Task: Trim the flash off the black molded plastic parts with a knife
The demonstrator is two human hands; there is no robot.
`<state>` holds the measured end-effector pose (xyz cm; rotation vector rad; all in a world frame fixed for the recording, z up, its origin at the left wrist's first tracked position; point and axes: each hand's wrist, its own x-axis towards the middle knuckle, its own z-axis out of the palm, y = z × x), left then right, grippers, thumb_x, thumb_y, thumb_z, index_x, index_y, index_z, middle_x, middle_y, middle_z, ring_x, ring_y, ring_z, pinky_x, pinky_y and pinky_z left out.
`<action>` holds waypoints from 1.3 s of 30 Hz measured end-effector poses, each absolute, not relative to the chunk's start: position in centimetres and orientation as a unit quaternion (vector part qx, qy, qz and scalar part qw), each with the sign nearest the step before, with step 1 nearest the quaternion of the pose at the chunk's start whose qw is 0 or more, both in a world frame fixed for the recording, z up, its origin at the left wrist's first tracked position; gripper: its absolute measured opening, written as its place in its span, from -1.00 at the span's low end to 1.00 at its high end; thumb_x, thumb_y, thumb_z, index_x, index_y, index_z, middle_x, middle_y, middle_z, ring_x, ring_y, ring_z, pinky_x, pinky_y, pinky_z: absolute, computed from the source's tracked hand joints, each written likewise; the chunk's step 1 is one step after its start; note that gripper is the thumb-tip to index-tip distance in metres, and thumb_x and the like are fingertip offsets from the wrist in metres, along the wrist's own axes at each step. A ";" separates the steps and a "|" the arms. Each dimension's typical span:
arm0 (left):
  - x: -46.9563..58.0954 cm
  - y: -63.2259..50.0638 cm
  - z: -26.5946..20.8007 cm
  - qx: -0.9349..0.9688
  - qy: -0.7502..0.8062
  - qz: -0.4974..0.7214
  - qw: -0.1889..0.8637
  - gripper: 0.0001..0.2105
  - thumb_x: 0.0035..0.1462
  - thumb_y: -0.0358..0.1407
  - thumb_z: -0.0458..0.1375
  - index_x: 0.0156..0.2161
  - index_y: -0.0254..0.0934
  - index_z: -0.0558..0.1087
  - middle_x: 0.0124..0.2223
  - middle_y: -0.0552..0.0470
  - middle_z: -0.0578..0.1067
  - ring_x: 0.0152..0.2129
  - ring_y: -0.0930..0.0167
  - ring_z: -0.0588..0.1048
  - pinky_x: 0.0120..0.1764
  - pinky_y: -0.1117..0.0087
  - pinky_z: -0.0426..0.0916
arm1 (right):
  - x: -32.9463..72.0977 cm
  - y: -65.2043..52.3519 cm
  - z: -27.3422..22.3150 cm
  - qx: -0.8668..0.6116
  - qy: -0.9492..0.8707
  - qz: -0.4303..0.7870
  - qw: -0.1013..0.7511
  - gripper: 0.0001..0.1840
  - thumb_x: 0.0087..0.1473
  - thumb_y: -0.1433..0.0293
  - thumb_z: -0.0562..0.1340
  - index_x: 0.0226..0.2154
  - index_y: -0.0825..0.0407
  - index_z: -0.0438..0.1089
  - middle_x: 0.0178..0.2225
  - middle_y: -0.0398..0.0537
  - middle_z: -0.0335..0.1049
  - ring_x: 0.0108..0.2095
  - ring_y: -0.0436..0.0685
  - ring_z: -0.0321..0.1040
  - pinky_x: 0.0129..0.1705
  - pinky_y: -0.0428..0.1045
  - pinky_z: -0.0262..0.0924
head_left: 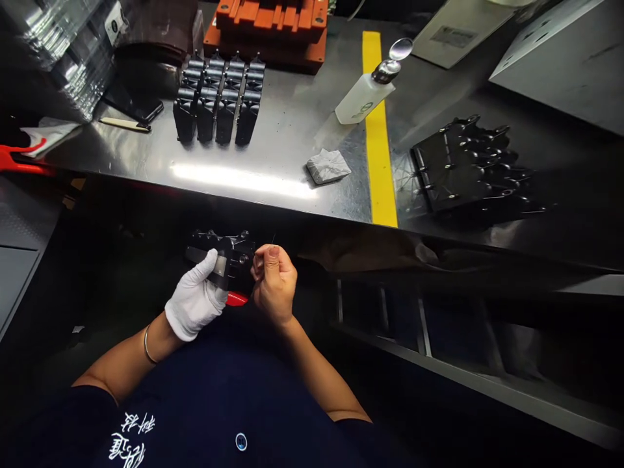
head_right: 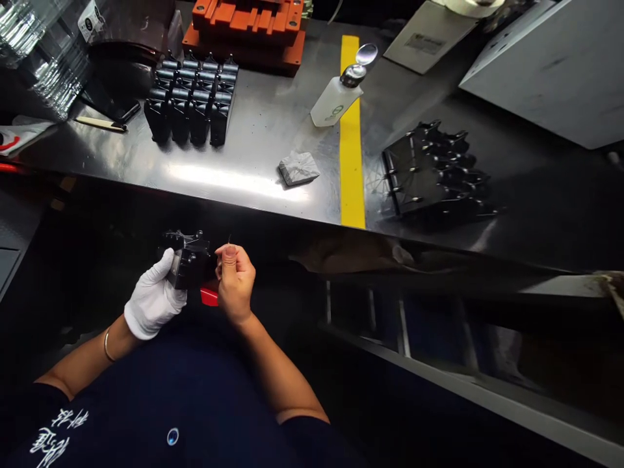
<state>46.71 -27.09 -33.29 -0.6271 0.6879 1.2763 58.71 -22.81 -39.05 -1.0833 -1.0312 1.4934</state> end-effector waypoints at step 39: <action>45.3 -26.5 -32.7 -0.238 0.427 0.572 0.659 -0.72 0.28 -0.49 -0.10 -0.15 -0.42 0.48 -0.39 -0.01 0.60 -0.45 0.50 0.59 -0.33 0.60 0.51 | 60.4 -20.5 -39.9 -0.326 -0.747 0.367 0.448 -0.74 0.18 0.34 0.14 -0.39 0.02 0.52 -0.46 -0.06 0.53 -0.55 0.01 0.33 -0.46 -0.04 0.25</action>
